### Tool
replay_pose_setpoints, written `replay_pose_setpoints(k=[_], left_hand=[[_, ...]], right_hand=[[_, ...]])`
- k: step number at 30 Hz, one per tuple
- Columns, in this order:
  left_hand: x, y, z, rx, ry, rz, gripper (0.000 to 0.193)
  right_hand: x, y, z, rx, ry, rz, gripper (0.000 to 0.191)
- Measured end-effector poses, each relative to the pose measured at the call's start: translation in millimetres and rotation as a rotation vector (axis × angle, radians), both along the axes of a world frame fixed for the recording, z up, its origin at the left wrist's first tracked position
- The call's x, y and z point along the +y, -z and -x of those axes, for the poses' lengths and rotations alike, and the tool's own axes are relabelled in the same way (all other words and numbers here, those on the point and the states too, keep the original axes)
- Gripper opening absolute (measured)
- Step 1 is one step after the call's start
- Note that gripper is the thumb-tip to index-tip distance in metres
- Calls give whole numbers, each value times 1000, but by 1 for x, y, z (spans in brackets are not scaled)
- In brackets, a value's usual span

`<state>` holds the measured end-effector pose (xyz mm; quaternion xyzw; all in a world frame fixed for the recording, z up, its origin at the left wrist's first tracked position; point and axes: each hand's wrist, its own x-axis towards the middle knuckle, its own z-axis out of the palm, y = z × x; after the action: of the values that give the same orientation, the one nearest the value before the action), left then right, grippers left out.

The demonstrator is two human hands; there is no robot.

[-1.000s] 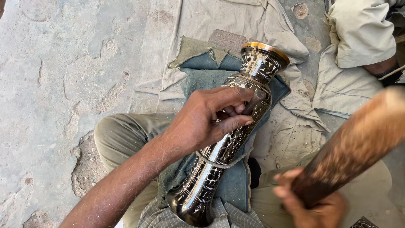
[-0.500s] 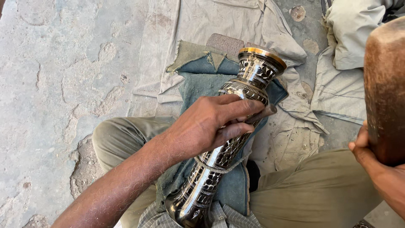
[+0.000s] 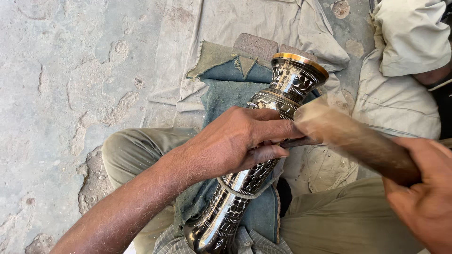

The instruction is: The person holds a metal vase with one hand and uses a wooden mallet to repeatedly strike its surface. The person rotates the vase to work on different sections, continuing the hammering throughout the clip.

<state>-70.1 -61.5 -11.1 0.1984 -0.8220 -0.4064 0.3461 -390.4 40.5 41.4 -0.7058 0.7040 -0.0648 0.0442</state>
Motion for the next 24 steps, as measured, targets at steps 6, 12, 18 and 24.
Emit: replay_pose_setpoints(k=[6, 12, 18, 24], left_hand=[[0, -3, 0, -6, 10, -28, 38], [-4, -4, 0, -23, 22, 7, 40], [-3, -5, -1, -18, 21, 6, 40], [-6, -5, 0, -49, 33, 2, 42]], right_hand=[[7, 7, 15, -15, 20, 7, 39], [4, 11, 13, -26, 42, 1, 35], [3, 14, 13, -265, 112, -56, 41], [3, 8, 14, -35, 64, -75, 36]])
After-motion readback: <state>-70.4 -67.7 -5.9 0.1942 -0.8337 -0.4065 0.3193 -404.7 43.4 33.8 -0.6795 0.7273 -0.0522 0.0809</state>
